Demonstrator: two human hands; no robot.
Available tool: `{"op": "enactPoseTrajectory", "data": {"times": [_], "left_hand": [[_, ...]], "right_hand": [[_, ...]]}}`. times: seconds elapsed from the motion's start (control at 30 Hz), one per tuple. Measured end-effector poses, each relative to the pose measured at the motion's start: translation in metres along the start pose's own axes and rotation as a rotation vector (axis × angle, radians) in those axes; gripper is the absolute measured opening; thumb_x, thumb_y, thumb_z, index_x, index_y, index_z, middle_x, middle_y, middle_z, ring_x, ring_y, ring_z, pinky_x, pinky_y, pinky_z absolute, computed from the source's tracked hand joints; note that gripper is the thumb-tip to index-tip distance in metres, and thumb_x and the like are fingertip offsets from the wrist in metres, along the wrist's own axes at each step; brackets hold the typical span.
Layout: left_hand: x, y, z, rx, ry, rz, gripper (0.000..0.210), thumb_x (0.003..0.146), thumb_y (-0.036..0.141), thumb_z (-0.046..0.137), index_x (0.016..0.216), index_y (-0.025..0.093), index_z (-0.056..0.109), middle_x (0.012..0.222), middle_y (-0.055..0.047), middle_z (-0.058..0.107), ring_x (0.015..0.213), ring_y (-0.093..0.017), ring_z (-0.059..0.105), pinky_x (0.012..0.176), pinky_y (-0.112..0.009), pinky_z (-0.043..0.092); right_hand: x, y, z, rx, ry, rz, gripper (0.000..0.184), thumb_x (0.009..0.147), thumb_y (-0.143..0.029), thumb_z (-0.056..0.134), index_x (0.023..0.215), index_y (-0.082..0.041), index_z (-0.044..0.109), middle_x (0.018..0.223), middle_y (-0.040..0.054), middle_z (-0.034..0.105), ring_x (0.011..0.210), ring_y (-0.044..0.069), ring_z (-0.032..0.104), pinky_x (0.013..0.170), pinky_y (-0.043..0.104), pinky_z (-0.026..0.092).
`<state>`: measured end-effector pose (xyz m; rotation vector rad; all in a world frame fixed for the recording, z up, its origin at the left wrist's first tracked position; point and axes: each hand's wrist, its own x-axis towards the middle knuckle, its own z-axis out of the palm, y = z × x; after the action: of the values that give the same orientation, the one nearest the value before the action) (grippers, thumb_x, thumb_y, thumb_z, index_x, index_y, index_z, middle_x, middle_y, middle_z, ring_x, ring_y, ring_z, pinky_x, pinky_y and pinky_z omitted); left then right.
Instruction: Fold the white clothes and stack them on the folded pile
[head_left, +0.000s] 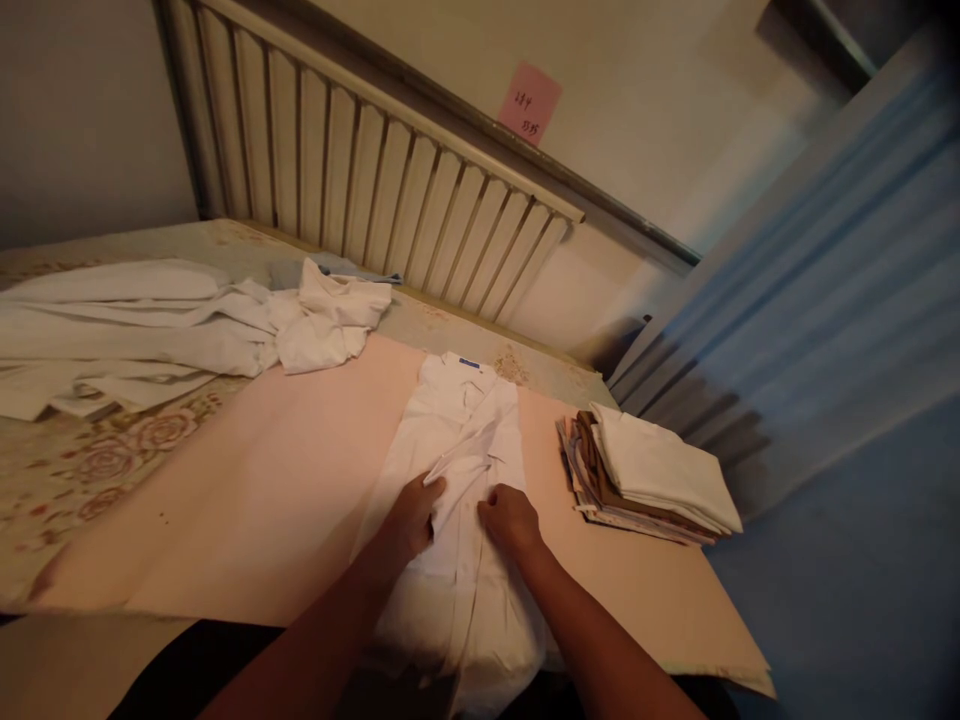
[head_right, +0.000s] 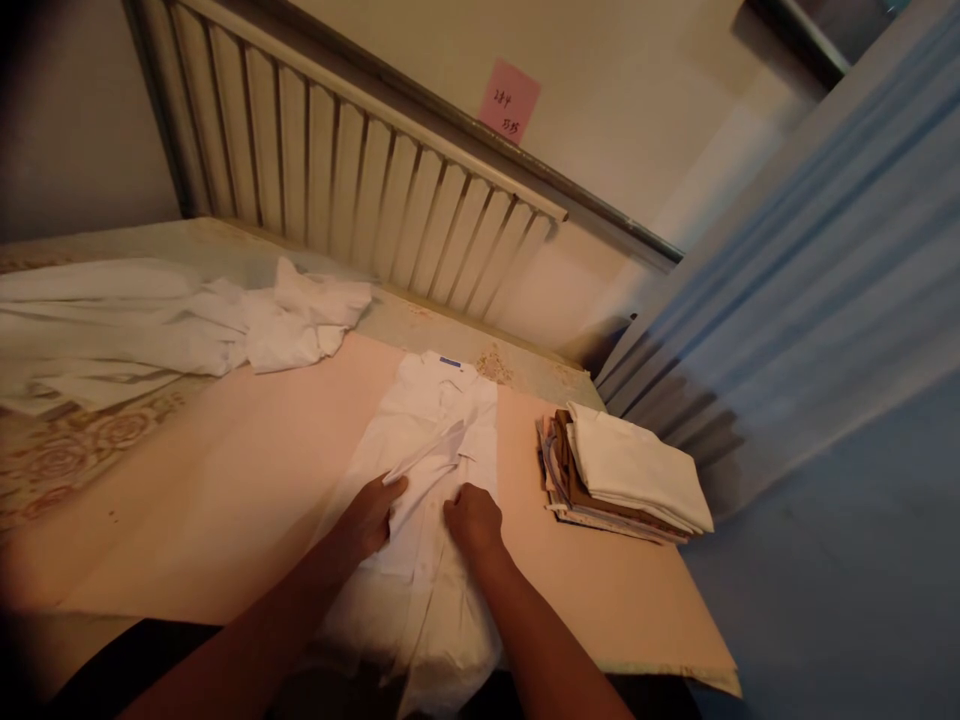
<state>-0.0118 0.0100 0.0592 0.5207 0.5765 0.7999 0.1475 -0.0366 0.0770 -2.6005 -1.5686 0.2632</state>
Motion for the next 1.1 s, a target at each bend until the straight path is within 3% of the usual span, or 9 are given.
{"op": "enactPoseTrajectory", "data": {"times": [0.27, 0.43, 0.63, 0.83, 1.0, 1.1], "left_hand": [[-0.001, 0.001, 0.002, 0.026, 0.026, 0.002, 0.04, 0.065, 0.027, 0.067, 0.103, 0.017, 0.059, 0.07, -0.002, 0.069, 0.074, -0.023, 0.068, 0.06, -0.027, 0.05], [-0.003, 0.003, 0.005, 0.008, 0.039, 0.0, 0.043, 0.062, 0.026, 0.068, 0.102, 0.016, 0.057, 0.073, -0.003, 0.069, 0.077, -0.023, 0.068, 0.065, -0.029, 0.051], [-0.001, 0.002, 0.004, 0.01, 0.048, -0.009, 0.04, 0.063, 0.025, 0.066, 0.101, 0.016, 0.057, 0.073, -0.003, 0.069, 0.078, -0.024, 0.068, 0.063, -0.028, 0.051], [-0.001, 0.002, 0.003, -0.003, 0.03, -0.003, 0.041, 0.065, 0.025, 0.066, 0.103, 0.016, 0.056, 0.072, -0.003, 0.069, 0.079, -0.024, 0.068, 0.062, -0.029, 0.051], [-0.001, 0.0, 0.001, -0.002, 0.018, 0.009, 0.041, 0.063, 0.024, 0.069, 0.102, 0.016, 0.058, 0.073, -0.003, 0.069, 0.077, -0.023, 0.068, 0.061, -0.027, 0.051], [0.0, -0.001, 0.001, -0.003, 0.014, 0.017, 0.044, 0.062, 0.025, 0.071, 0.103, 0.015, 0.058, 0.071, -0.003, 0.069, 0.074, -0.022, 0.068, 0.06, -0.027, 0.05]], "right_hand": [[0.005, 0.002, 0.004, 0.029, -0.013, 0.018, 0.016, 0.074, -0.018, 0.052, 0.079, -0.017, 0.067, 0.085, 0.0109, 0.071, 0.079, 0.02, 0.063, 0.059, 0.025, 0.034], [0.016, 0.006, 0.009, 0.119, -0.063, 0.044, 0.01, 0.07, -0.016, 0.054, 0.07, -0.016, 0.063, 0.07, 0.0057, 0.068, 0.062, 0.014, 0.059, 0.052, 0.022, 0.032], [0.016, 0.008, 0.016, 0.199, -0.049, 0.012, 0.01, 0.072, -0.012, 0.05, 0.067, -0.016, 0.059, 0.066, 0.003, 0.064, 0.061, 0.012, 0.054, 0.053, 0.021, 0.031], [-0.009, 0.017, 0.004, 0.275, -0.104, -0.183, 0.007, 0.076, -0.017, 0.053, 0.074, -0.018, 0.06, 0.064, -0.0026, 0.06, 0.059, 0.01, 0.051, 0.056, 0.019, 0.034], [-0.038, 0.028, -0.004, 0.235, -0.151, -0.61, 0.023, 0.072, -0.009, 0.053, 0.087, -0.021, 0.064, 0.08, -0.0011, 0.063, 0.076, 0.013, 0.056, 0.072, 0.022, 0.039], [-0.05, 0.033, -0.002, 0.152, -0.172, -0.737, 0.029, 0.072, -0.006, 0.049, 0.091, -0.022, 0.064, 0.089, 0.0007, 0.062, 0.084, 0.014, 0.058, 0.078, 0.023, 0.04]]}}
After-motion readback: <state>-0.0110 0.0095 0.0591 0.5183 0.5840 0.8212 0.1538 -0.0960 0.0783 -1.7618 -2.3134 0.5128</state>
